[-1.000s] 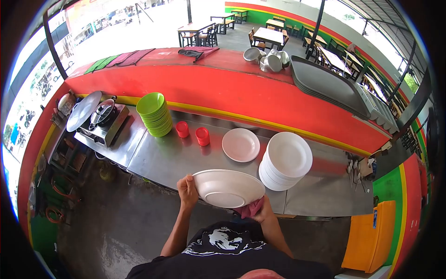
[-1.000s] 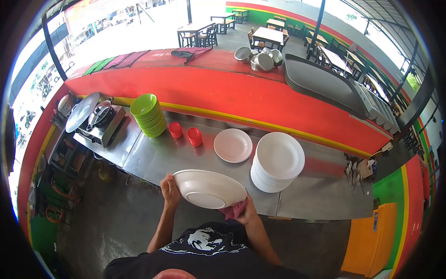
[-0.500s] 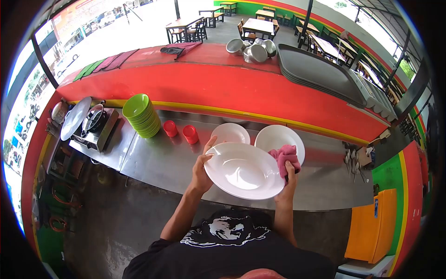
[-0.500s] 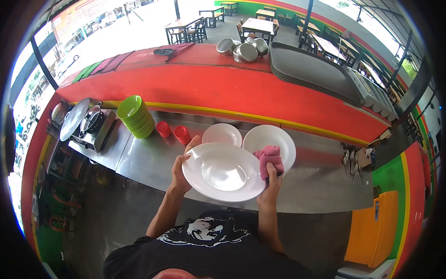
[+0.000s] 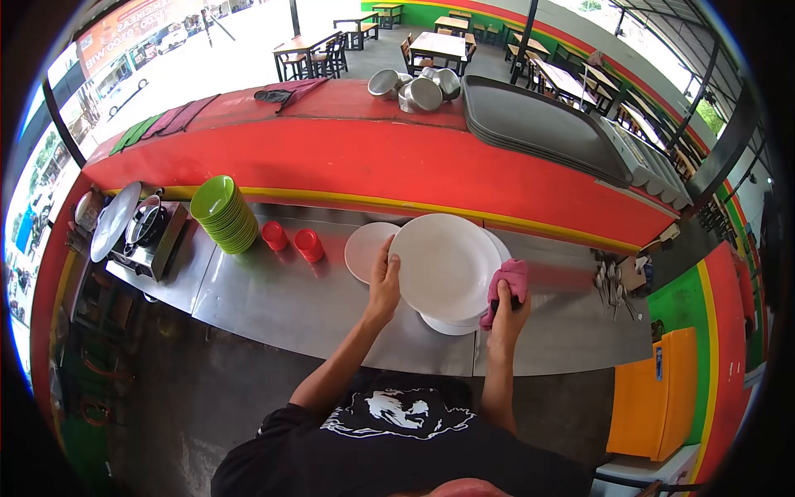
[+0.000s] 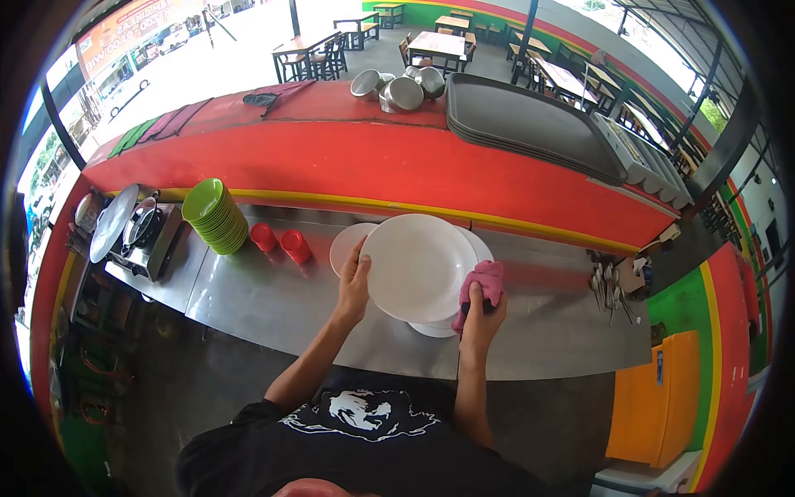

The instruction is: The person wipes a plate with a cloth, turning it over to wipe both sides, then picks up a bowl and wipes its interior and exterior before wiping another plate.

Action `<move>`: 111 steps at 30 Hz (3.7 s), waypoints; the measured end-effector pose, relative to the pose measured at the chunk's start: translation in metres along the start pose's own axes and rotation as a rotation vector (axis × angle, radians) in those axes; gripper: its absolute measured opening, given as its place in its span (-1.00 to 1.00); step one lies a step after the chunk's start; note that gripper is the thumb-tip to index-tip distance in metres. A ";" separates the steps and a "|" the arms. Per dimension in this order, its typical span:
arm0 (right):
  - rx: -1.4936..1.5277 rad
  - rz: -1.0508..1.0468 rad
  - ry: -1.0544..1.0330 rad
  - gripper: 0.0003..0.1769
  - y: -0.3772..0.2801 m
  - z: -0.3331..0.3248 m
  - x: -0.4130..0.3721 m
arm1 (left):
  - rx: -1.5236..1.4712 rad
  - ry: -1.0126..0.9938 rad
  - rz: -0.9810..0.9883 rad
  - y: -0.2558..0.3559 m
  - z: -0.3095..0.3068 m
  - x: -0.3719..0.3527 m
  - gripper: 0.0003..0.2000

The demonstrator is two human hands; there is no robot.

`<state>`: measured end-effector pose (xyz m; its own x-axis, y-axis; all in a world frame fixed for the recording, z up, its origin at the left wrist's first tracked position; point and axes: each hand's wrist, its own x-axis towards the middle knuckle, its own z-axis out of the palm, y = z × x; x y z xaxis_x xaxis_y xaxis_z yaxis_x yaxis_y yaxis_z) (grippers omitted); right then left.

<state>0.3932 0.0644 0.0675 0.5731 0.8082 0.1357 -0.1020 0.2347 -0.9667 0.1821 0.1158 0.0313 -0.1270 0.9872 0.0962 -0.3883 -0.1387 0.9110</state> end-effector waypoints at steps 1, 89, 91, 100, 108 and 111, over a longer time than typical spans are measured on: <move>-0.042 -0.022 0.011 -0.73 0.010 -0.003 0.004 | 0.106 0.009 0.044 -0.005 0.003 0.002 -0.54; -0.374 0.439 0.054 -0.31 0.294 0.164 -0.072 | 0.465 0.171 -0.348 -0.136 -0.220 0.048 -0.25; -0.434 0.403 0.092 -0.23 0.304 0.171 -0.065 | 0.525 0.132 -0.348 -0.156 -0.234 0.071 -0.15; -0.609 0.191 0.053 -0.05 0.300 0.187 -0.053 | 0.616 -0.108 -0.159 -0.205 -0.268 0.144 -0.10; -0.712 0.135 0.103 -0.05 0.324 0.189 -0.051 | 0.597 -0.122 -0.075 -0.211 -0.269 0.159 -0.15; -0.674 0.043 0.130 -0.06 0.333 0.187 -0.051 | 0.487 -0.127 -0.090 -0.212 -0.268 0.154 -0.15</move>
<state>0.1776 0.2023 -0.2205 0.6772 0.7279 0.1076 0.3773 -0.2180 -0.9001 -0.0001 0.2758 -0.2545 0.0114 0.9995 0.0292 0.0820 -0.0300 0.9962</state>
